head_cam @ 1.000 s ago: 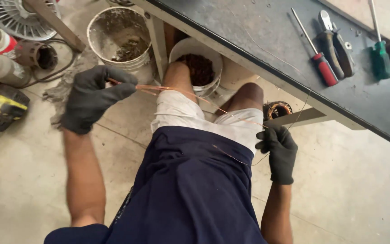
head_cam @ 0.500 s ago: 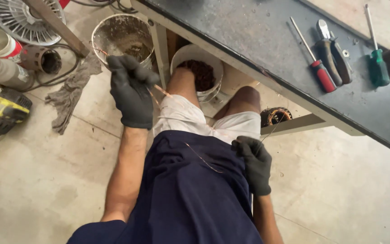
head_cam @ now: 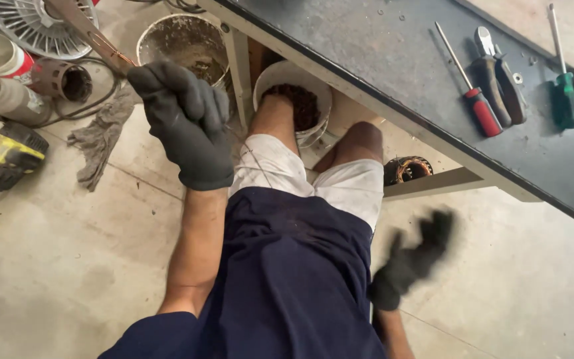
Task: Winding copper wire around a motor stator while sitting on the floor at a repair bench
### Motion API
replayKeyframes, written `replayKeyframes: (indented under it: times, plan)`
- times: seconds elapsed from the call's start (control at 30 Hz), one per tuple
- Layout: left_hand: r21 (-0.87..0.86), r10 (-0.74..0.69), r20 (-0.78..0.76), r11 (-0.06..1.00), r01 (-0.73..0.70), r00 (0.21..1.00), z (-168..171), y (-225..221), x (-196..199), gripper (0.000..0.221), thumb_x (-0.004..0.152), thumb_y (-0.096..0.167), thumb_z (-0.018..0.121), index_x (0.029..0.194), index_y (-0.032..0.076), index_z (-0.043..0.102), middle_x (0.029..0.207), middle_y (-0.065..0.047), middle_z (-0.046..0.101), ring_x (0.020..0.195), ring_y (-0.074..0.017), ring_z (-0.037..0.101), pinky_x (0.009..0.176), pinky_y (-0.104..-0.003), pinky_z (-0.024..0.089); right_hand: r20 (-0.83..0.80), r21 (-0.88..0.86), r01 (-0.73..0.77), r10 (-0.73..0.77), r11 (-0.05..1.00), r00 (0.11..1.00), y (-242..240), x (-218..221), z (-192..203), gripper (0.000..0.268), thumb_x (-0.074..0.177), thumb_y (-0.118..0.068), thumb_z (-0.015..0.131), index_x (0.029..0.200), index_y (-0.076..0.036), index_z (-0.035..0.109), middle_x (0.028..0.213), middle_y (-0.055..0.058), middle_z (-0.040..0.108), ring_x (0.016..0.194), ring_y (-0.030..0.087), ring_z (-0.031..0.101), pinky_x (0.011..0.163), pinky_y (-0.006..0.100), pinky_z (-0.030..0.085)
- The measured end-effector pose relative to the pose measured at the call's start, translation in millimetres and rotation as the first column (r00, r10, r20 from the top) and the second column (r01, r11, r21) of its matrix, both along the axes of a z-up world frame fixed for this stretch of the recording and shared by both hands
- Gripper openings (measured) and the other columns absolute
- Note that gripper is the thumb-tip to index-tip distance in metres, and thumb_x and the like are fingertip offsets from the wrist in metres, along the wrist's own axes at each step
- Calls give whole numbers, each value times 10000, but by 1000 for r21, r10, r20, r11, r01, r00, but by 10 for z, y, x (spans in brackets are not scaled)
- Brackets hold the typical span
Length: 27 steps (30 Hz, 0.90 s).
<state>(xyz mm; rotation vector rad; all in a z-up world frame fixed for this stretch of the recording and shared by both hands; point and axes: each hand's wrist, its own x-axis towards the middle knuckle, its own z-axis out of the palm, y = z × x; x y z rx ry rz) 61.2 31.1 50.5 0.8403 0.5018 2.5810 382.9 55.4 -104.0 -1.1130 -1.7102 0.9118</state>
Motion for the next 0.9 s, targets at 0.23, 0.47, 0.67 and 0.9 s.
replayKeyframes:
  times: [0.23,0.47,0.67,0.9]
  plan:
    - [-130,-257,38,957,260,966,218,9,394,398,1011,528,490,930,150,585,682,29,468,612,-130,486,644,-320,459,-261,154,-66,105,986,960,41,-115,1009,221,1086,-212,462,1162,-32,565,1123,121,676,992,199,656,987,325,537]
    - [-245,-333,-2,914,323,943,209,92,502,314,1068,397,507,987,100,572,743,-13,527,625,-157,563,630,-322,520,-102,-123,-645,637,755,764,88,-1355,984,532,1061,-202,458,1547,2,382,1508,131,550,1323,235,572,1074,302,447]
    - [-233,-315,-20,924,302,949,121,25,-84,327,1081,463,478,1024,267,733,645,104,393,493,-33,282,486,-262,257,-51,-145,-683,684,716,727,-240,-1046,797,257,1038,-201,455,833,-68,534,729,38,567,597,184,466,609,317,455]
    - [-173,-216,6,961,214,976,-168,63,-665,323,980,536,620,1025,232,721,692,78,381,500,-60,254,501,-280,227,11,-299,-712,748,635,663,-242,-616,770,176,980,-184,465,953,-80,604,814,17,680,642,190,557,655,293,473]
